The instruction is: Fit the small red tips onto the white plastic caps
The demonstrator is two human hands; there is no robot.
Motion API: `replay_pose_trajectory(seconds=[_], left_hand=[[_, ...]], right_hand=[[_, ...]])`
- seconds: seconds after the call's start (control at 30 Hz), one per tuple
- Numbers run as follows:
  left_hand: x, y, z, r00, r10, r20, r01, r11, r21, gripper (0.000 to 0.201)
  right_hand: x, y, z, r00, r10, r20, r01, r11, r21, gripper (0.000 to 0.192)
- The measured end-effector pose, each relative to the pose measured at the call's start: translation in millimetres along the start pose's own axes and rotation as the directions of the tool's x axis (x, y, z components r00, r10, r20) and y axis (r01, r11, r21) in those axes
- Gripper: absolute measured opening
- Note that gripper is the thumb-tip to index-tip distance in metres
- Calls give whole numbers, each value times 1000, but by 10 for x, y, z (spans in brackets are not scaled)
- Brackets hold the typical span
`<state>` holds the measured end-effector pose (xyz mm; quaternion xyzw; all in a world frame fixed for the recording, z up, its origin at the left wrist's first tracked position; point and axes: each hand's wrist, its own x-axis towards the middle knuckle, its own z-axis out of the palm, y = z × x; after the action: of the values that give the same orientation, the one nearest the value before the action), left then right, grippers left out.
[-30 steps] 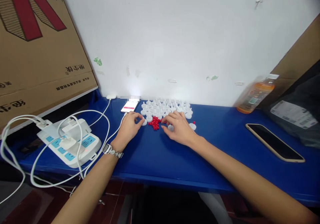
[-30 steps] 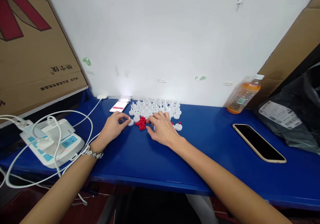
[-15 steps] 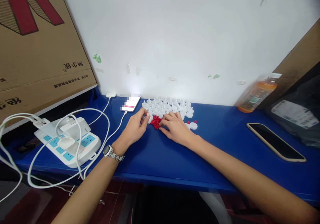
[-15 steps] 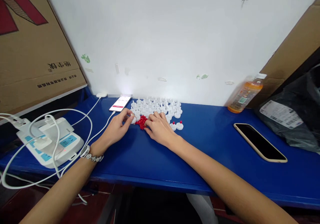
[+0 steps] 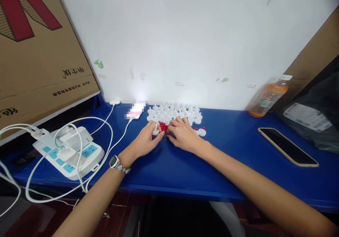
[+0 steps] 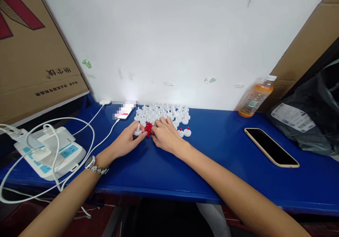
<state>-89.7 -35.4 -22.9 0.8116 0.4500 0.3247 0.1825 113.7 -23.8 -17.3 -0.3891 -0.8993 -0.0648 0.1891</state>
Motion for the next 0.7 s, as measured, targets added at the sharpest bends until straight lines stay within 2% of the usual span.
replay_pose_trajectory(seconds=[0.07,0.13,0.2,0.27,0.33,0.4,0.5,0.7], left_hand=[[-13,21,13,999,-23,49,25,999,-35,19],[-24,47,35,995,-32,91,40,996,-79,18],[-31,74,65,993,-28,111,42,992,-122,13],[-34,102,101,993,-33,117,52,986,-161,17],[-34,131,135,992,-46,115,68,979,-194,31],[-31,161,159,994,-48,102,69,976,-205,39],[-25,204,172,997,-31,78,46,978,-205,45],[-29,253,153,995,-31,92,51,972,-230,46]], right_hand=[[1,6,-18,998,37,-43,-32,993,110,9],[-5,2,-34,984,140,-107,-97,939,330,7],[-12,-21,-35,948,283,-144,-146,792,593,8],[-16,-62,-16,903,407,-134,-152,596,788,14],[-16,-111,19,872,477,-108,-134,446,885,20],[-14,-151,57,852,517,-87,-121,357,926,23],[-14,-178,98,834,547,-78,-117,312,943,26],[-54,-211,101,842,534,-80,-117,325,939,30]])
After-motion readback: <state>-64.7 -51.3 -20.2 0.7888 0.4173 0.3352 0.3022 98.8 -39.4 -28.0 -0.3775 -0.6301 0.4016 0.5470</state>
